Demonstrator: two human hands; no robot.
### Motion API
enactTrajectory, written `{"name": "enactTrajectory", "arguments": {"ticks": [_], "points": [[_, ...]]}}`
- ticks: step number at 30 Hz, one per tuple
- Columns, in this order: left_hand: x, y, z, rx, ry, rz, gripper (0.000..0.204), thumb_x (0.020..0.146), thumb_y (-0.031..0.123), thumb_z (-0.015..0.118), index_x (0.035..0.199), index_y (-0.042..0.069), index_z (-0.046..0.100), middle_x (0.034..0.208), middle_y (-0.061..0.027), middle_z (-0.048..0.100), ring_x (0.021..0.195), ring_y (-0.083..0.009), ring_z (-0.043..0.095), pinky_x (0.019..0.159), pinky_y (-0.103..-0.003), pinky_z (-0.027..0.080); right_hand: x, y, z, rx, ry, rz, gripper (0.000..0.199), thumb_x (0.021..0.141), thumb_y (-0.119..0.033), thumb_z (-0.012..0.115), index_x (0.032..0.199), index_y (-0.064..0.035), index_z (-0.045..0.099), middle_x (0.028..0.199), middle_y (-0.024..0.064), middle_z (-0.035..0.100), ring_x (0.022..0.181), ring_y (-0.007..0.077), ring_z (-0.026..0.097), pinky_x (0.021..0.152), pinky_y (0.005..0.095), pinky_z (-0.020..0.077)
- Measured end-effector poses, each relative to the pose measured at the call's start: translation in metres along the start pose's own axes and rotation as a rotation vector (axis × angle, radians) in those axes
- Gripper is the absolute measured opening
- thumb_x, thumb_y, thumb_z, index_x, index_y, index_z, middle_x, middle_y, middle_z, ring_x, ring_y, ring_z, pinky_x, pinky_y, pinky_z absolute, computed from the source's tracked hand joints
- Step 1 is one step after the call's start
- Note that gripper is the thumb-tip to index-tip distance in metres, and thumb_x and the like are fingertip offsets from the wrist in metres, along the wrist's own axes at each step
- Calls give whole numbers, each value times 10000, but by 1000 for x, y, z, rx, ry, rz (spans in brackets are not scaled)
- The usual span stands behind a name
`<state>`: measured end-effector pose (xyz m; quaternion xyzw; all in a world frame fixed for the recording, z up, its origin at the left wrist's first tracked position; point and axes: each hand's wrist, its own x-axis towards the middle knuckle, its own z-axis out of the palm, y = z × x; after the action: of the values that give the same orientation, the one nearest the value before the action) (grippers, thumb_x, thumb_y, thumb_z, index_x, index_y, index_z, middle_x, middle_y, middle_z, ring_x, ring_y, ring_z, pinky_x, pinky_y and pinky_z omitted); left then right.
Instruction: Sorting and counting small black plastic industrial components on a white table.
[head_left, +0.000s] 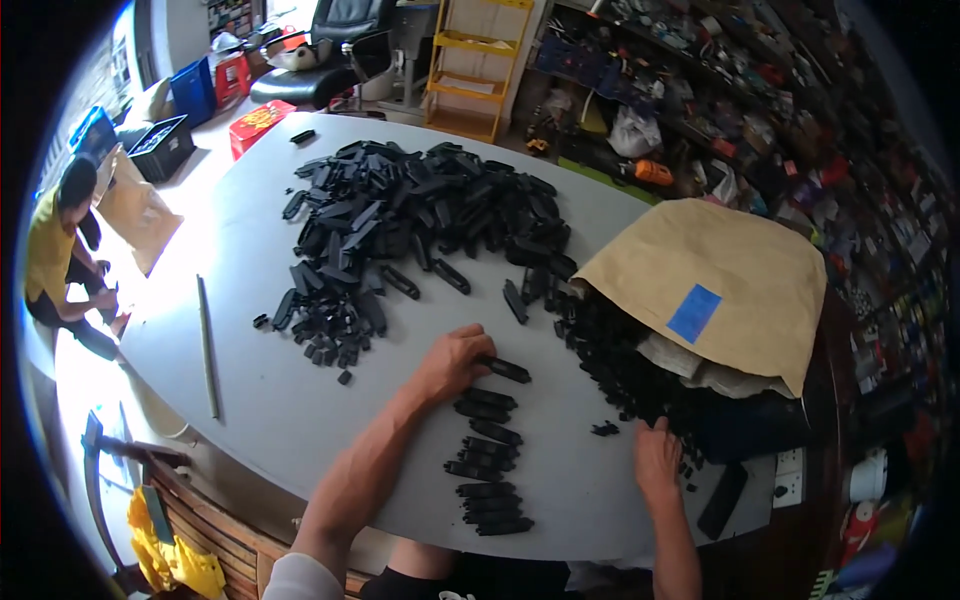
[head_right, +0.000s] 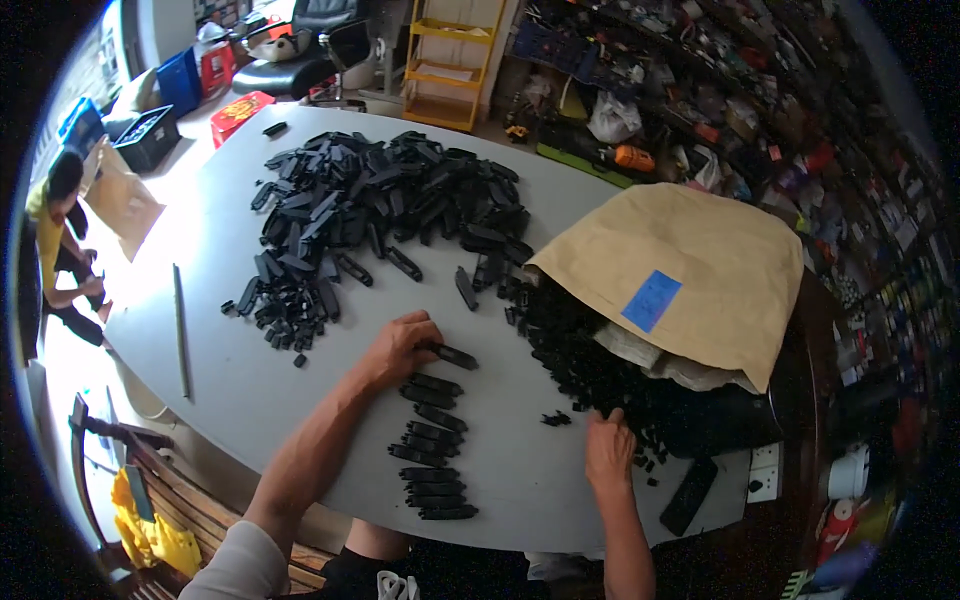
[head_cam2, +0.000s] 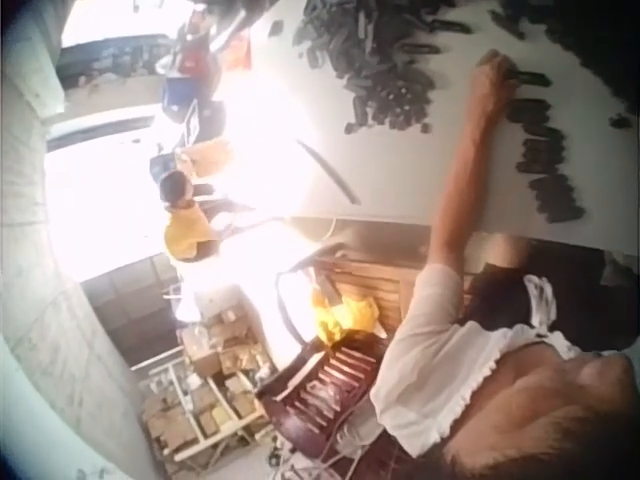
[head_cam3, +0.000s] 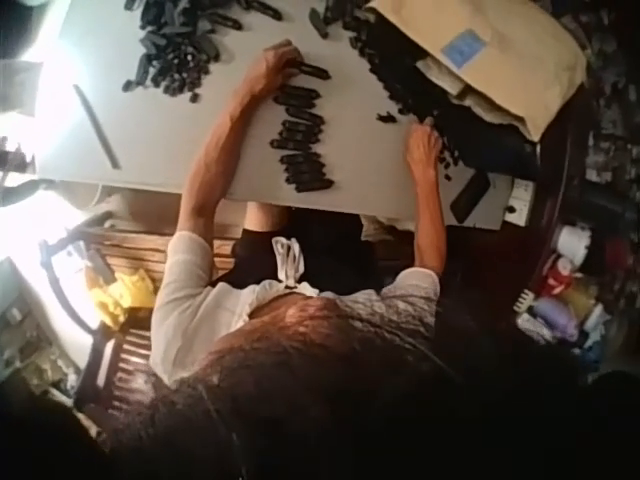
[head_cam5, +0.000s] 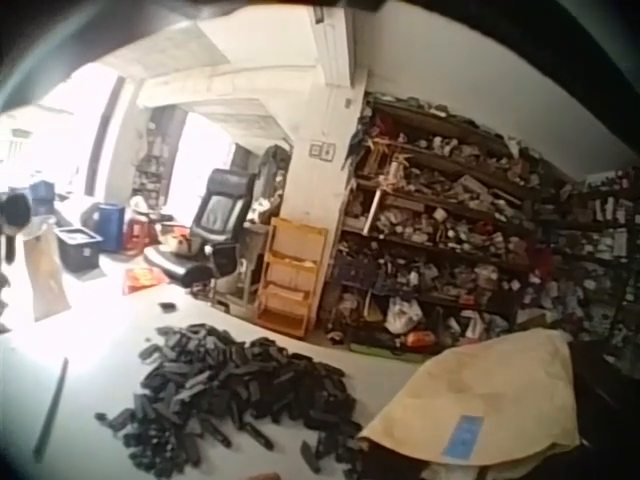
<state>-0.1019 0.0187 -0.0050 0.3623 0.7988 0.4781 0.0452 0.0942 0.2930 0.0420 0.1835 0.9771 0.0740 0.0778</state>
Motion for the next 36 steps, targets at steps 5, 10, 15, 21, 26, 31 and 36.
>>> {"name": "enactTrajectory", "arguments": {"ticks": [5,10,15,21,26,31,36], "points": [[1,-6,0,12,18,50,226,675,-11,691,875,24,592,866,-103,547,810,-298,582,703,-366,479,-2,4,9,-4,18,-15,158,815,76,532,958,21,569,1057,268,536,883,398,600,778,437,502],[0,0,-2,18,24,65,215,682,-7,681,874,25,590,872,-107,551,806,-296,584,702,-362,480,3,-13,-30,279,127,-100,147,809,77,545,938,13,572,887,223,614,807,324,643,714,370,537],[-5,-5,-2,-47,25,6,226,663,23,695,859,18,583,861,-117,550,843,-320,576,725,-390,468,47,-111,-46,1310,-64,-139,105,819,84,560,911,38,537,756,109,633,603,153,636,495,261,527],[1,-5,5,-41,58,2,228,648,34,701,845,12,587,862,-120,549,847,-328,569,727,-396,465,89,-163,-29,1258,22,-215,70,797,72,600,825,19,563,680,62,618,560,111,604,467,234,499],[-2,-8,4,-24,96,14,244,630,42,709,838,5,586,860,-129,538,850,-329,556,729,-396,459,94,-178,-26,1130,167,-265,57,791,37,625,751,8,595,638,26,599,511,79,553,424,216,440],[-1,-7,6,-36,104,18,250,621,40,710,835,-1,587,845,-133,527,845,-330,548,733,-397,455,97,-183,-15,1231,105,-189,68,801,30,619,748,5,585,613,25,588,485,68,541,395,213,425],[-2,-1,3,-70,121,-10,239,622,21,695,835,3,587,850,-127,528,846,-331,550,725,-402,458,100,-186,-7,921,358,-293,93,764,42,646,740,21,559,620,87,588,538,149,574,483,282,452]]}}
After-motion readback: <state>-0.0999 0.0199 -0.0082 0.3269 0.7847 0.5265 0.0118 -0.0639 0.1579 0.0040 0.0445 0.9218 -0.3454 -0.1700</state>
